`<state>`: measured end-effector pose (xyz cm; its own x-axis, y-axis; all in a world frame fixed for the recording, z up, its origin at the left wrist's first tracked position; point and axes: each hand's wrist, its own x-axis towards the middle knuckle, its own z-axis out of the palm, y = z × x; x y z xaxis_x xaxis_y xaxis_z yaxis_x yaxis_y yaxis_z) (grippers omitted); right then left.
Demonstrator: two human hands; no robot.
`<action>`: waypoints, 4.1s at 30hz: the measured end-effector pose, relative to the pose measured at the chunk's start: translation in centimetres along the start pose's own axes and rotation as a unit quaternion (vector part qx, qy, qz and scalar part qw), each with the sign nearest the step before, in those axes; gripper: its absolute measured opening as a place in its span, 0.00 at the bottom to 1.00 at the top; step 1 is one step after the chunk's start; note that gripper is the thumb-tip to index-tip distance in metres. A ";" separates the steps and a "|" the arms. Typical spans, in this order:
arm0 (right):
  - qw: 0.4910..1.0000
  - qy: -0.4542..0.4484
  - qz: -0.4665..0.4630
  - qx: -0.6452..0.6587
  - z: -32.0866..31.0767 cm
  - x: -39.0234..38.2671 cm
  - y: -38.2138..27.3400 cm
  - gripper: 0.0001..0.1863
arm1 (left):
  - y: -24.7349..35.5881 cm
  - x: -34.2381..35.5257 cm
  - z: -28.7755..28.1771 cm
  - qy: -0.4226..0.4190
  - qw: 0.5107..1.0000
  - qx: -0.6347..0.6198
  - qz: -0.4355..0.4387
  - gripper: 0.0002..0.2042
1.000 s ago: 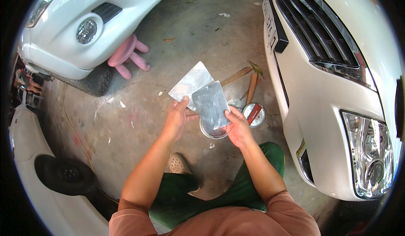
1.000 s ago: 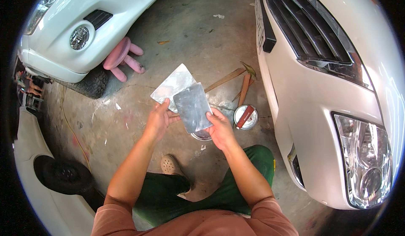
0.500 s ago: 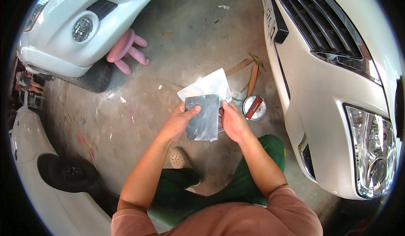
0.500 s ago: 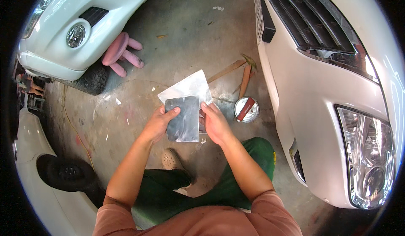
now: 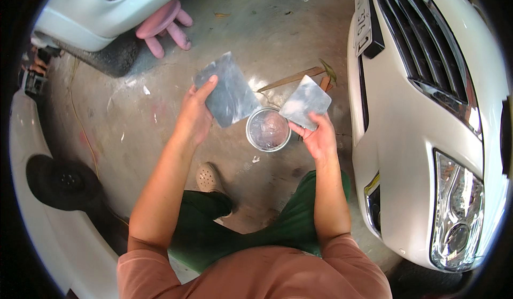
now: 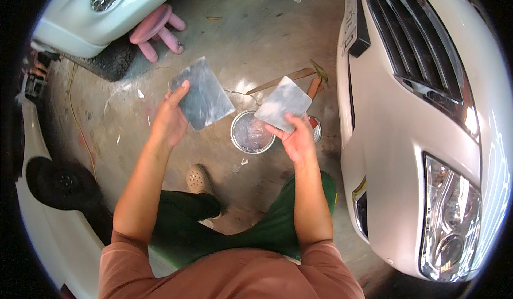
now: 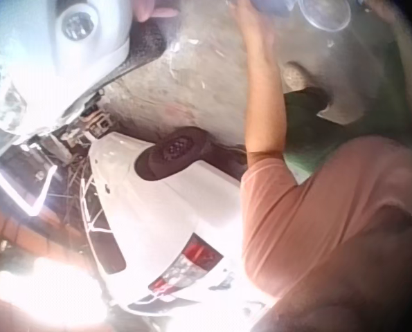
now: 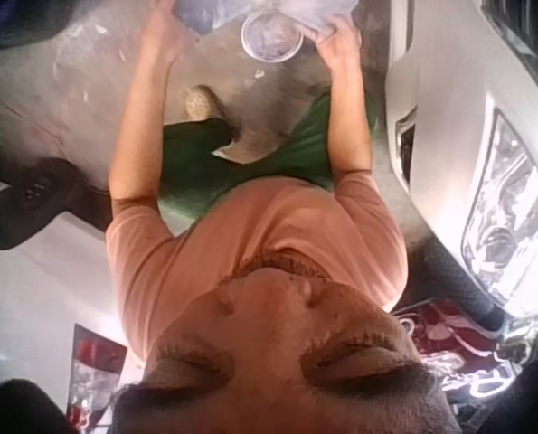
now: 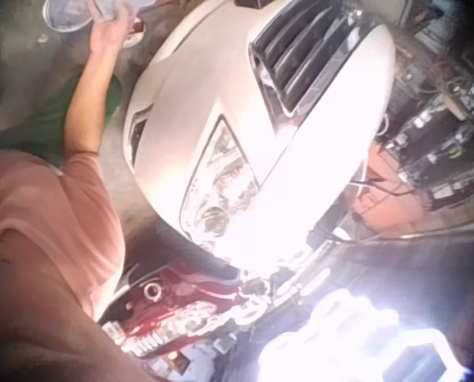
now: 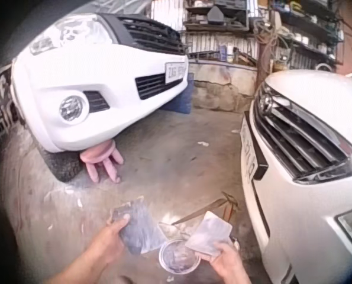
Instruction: The person applies a pinkish body filler to a car's fender using a metal spreader, repeatedly smoothing the material over a sanded area.
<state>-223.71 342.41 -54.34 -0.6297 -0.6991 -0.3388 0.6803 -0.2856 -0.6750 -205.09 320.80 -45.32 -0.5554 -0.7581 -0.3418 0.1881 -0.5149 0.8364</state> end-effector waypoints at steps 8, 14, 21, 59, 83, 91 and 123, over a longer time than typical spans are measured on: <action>0.891 0.018 0.092 -0.444 -1.9 1.7 3.4 0.19 | 0.2 1.1 -0.7 0.010 0.999 -0.013 0.038 0.14; 0.621 -0.088 0.030 -0.779 -3.0 6.2 5.2 0.20 | 0.9 0.0 1.5 0.018 0.994 0.046 0.094 0.14; 0.473 -0.122 0.023 -0.872 -0.3 8.9 9.0 0.21 | -0.2 1.2 0.7 0.013 0.987 0.087 0.133 0.15; 0.798 0.017 0.153 -0.583 -4.5 10.8 14.5 0.29 | -0.1 0.5 0.1 -0.010 0.987 0.122 0.105 0.12; 0.918 0.020 0.135 -0.372 -2.5 0.8 -0.2 0.21 | -6.8 5.5 -4.1 0.023 0.911 0.404 0.079 0.19; 0.890 -0.006 0.041 -0.454 4.4 -3.2 -9.1 0.19 | -10.9 5.1 -3.0 -0.005 0.923 0.385 -0.008 0.25; 0.439 -0.144 -0.402 -0.791 15.1 -7.7 -12.2 0.19 | -0.5 -2.3 2.8 -0.116 0.978 -0.157 -0.071 0.27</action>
<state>-221.52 341.40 -33.59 -0.1993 -0.9079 0.3689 -0.9726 0.1372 -0.1878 -206.15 323.97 -43.75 -0.7555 -0.5779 -0.3086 0.3152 -0.7336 0.6020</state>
